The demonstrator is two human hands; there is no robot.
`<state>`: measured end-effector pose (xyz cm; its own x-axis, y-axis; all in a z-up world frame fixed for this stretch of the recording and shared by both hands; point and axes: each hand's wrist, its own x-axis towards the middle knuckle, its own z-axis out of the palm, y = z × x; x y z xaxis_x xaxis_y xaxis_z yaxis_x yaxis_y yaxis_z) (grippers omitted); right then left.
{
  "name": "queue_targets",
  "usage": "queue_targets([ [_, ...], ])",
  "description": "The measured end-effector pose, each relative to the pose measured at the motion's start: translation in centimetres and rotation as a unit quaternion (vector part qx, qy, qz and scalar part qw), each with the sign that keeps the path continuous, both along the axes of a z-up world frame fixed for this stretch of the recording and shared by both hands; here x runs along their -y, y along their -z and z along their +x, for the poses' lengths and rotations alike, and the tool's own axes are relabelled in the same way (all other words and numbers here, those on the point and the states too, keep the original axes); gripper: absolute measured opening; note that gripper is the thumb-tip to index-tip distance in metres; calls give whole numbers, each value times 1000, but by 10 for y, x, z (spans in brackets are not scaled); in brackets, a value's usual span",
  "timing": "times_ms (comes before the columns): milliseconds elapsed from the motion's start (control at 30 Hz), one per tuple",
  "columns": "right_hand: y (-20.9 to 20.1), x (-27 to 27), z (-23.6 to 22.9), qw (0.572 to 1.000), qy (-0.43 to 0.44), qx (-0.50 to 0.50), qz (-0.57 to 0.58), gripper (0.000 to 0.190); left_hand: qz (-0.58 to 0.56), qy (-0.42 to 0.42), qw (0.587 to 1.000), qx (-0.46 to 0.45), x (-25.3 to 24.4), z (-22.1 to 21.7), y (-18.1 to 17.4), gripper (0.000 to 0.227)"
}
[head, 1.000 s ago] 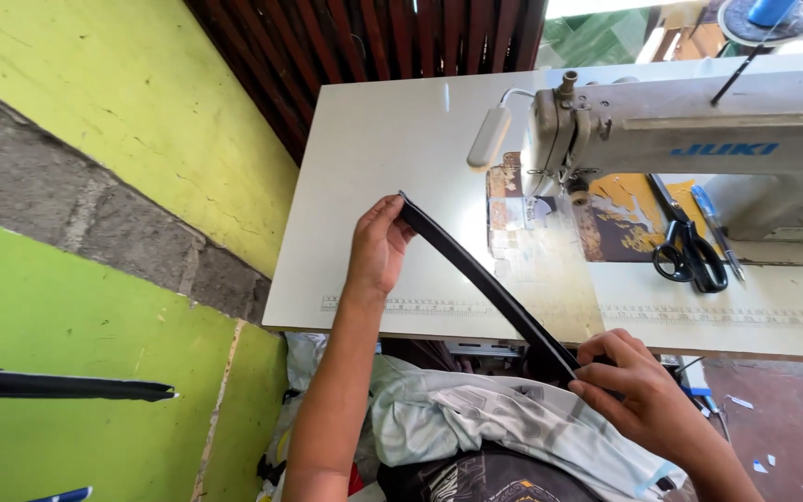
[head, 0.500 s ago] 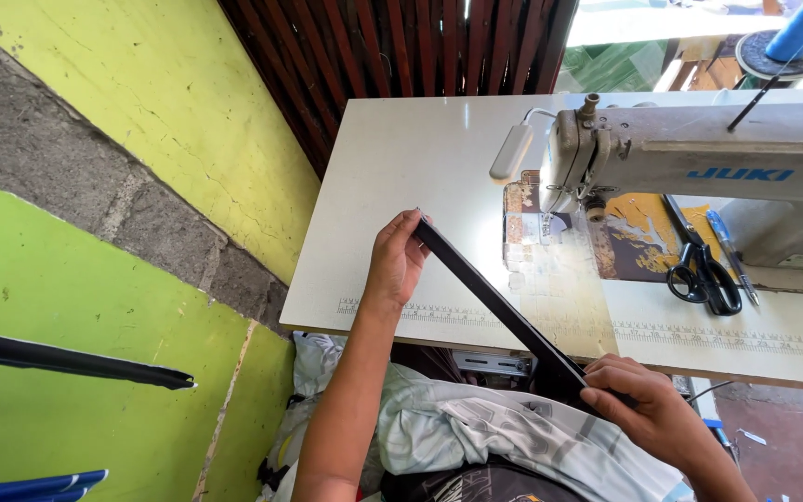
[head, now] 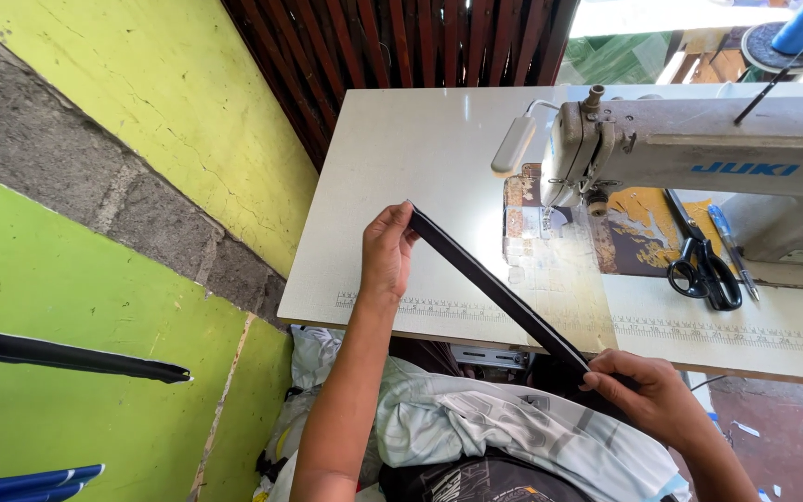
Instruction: Trimming a black fabric strip and sewing it onto a light-colored jersey using an industrial sewing machine.
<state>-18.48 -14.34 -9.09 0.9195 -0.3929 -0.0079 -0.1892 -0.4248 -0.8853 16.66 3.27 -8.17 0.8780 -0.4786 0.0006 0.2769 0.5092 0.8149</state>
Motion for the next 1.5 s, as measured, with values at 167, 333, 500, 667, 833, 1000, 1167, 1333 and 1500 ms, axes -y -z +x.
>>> queue_targets([
  [167, -4, -6, 2, 999, -19, 33, 35, 20, -3, 7, 1000, -8, 5, -6, 7, 14],
  [333, -4, -1, 1, 994, -68, 80, 40, 21, -9, 7, 1000, -27, 0, -1, 5, 4],
  [500, -1, 6, -8, 998, -26, 56, 28, 24, -14, -32, 997, -76, 1, -2, 5, 8],
  [667, 4, 19, -7, 988, 6, 130, 77, 13, -28, -28, 999, -10, 3, -2, 3, 11],
  [833, 2, 38, -7, 988, 21, 133, 73, 14, -33, -31, 999, -10, 1, -12, -11, 11],
  [1000, 20, 49, -3, 975, 32, 182, 126, 18, -24, -42, 999, -3, 1, -12, -4, 11],
  [1167, 20, 45, 5, 969, 50, 210, 123, 24, -21, -49, 998, 13, 4, -17, -6, 11],
  [1333, 26, 43, 9, 963, 84, 227, 121, 27, -29, -56, 997, 33, 4, -31, -17, 11],
  [1500, 39, 49, 8, 963, 115, 205, 132, 14, 0, -85, 992, 91, -1, -34, -15, 12],
])
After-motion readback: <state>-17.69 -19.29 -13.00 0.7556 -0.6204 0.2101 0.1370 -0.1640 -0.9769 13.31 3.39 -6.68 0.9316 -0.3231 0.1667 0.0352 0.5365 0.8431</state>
